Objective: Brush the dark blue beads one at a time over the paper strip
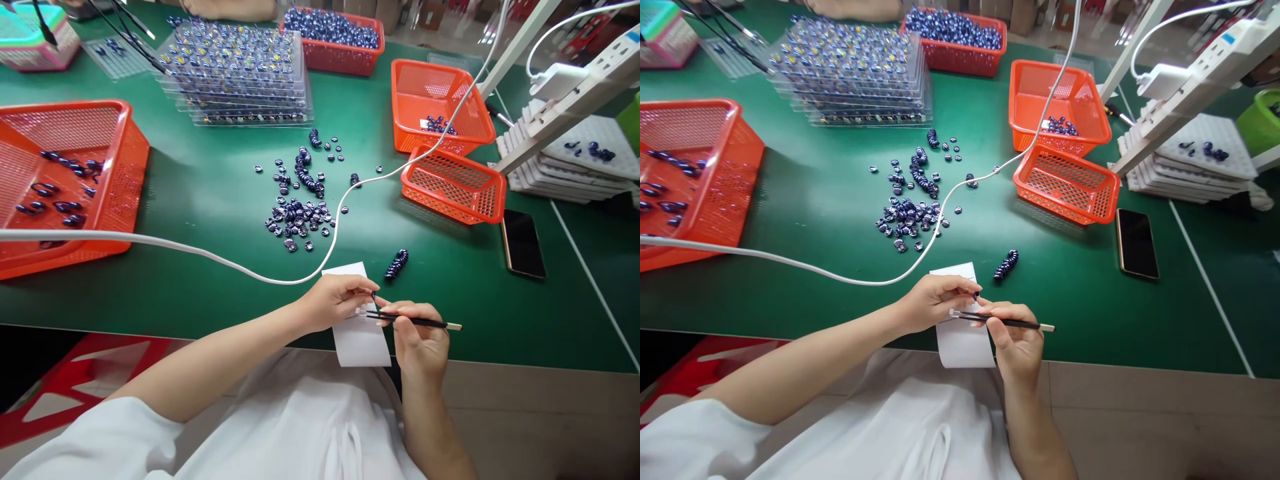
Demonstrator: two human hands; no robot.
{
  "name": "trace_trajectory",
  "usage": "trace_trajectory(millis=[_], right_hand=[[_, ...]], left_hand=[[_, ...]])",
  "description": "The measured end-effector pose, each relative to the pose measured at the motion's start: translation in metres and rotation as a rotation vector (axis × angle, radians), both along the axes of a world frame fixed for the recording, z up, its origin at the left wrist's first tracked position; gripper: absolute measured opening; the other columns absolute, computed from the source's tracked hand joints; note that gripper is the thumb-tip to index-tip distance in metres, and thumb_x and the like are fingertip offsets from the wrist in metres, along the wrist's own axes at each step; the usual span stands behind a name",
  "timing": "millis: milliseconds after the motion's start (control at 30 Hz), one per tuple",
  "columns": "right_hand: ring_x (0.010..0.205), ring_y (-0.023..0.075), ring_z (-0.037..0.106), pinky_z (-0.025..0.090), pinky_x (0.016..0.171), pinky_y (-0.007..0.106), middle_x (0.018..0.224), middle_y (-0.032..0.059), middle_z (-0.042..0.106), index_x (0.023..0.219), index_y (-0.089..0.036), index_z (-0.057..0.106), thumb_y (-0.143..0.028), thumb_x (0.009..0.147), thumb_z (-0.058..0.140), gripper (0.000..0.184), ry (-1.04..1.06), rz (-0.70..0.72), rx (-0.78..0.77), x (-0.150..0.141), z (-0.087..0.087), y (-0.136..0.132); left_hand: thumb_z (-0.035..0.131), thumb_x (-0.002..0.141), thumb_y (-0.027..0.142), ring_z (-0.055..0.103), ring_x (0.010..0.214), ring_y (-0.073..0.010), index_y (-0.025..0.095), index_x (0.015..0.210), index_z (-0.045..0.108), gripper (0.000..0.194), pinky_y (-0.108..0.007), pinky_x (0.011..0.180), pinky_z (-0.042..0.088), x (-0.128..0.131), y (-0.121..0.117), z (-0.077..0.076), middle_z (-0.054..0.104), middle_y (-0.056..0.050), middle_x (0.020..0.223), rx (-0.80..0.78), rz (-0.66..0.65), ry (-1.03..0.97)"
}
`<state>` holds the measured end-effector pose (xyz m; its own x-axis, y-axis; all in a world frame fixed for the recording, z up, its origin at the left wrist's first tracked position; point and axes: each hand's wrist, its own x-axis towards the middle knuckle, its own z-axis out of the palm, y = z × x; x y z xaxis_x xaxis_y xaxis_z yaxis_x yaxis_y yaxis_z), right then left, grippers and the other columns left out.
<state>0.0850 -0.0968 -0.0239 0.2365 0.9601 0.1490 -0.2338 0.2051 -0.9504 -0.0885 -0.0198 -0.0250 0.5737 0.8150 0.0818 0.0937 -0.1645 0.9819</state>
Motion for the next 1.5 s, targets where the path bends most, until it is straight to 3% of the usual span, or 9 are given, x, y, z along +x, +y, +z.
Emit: trace_trajectory(millis=[333, 467, 567, 667, 1500], right_hand=[[0.064, 0.0166, 0.071, 0.062, 0.084, 0.05, 0.084, 0.0, 0.075, 0.087, -0.024, 0.064, -0.034, 0.086, 0.073, 0.014, -0.015, -0.028, -0.055, -0.003, 0.001, 0.002], [0.061, 0.0158, 0.07, 0.062, 0.063, 0.035, 0.086, 0.0028, 0.075, 0.086, -0.021, 0.066, -0.03, 0.084, 0.076, 0.013, -0.136, -0.213, -0.107, 0.005, 0.003, 0.0], [0.058, 0.0142, 0.068, 0.06, 0.058, 0.031, 0.086, 0.0043, 0.076, 0.084, -0.019, 0.068, -0.028, 0.083, 0.077, 0.012, -0.252, -0.367, -0.121, 0.009, 0.002, -0.003], [0.055, 0.0124, 0.066, 0.058, 0.055, 0.029, 0.086, 0.005, 0.076, 0.084, -0.018, 0.07, -0.028, 0.084, 0.075, 0.011, -0.302, -0.425, -0.105, 0.007, -0.002, -0.006], [0.06, 0.0109, 0.067, 0.06, 0.06, 0.027, 0.091, 0.0029, 0.076, 0.091, -0.02, 0.073, -0.019, 0.086, 0.074, 0.005, -0.444, -0.365, -0.089, 0.006, -0.009, -0.011]], left_hand=[[0.064, 0.09, 0.023, 0.071, 0.082, -0.015, 0.016, 0.112, 0.071, 0.024, -0.024, 0.076, 0.056, -0.002, -0.001, -0.002, 0.078, -0.007, 0.095, 0.157, -0.013, 0.134], [0.063, 0.09, 0.023, 0.068, 0.076, -0.0136, 0.014, 0.112, 0.07, 0.025, -0.022, 0.071, 0.055, -0.003, 0.0, 0.0, 0.074, -0.006, 0.087, 0.087, -0.009, 0.112], [0.063, 0.089, 0.024, 0.067, 0.075, -0.0135, 0.012, 0.112, 0.07, 0.027, -0.022, 0.07, 0.055, -0.002, 0.001, 0.001, 0.073, -0.006, 0.085, 0.023, -0.019, 0.076], [0.064, 0.089, 0.024, 0.067, 0.075, -0.0135, 0.012, 0.111, 0.07, 0.026, -0.023, 0.071, 0.055, -0.001, 0.001, -0.001, 0.072, -0.006, 0.085, 0.004, -0.008, 0.068], [0.063, 0.088, 0.019, 0.07, 0.077, -0.0135, 0.013, 0.11, 0.071, 0.024, -0.022, 0.072, 0.056, -0.001, 0.001, 0.0, 0.075, -0.005, 0.087, 0.132, -0.013, 0.159]])
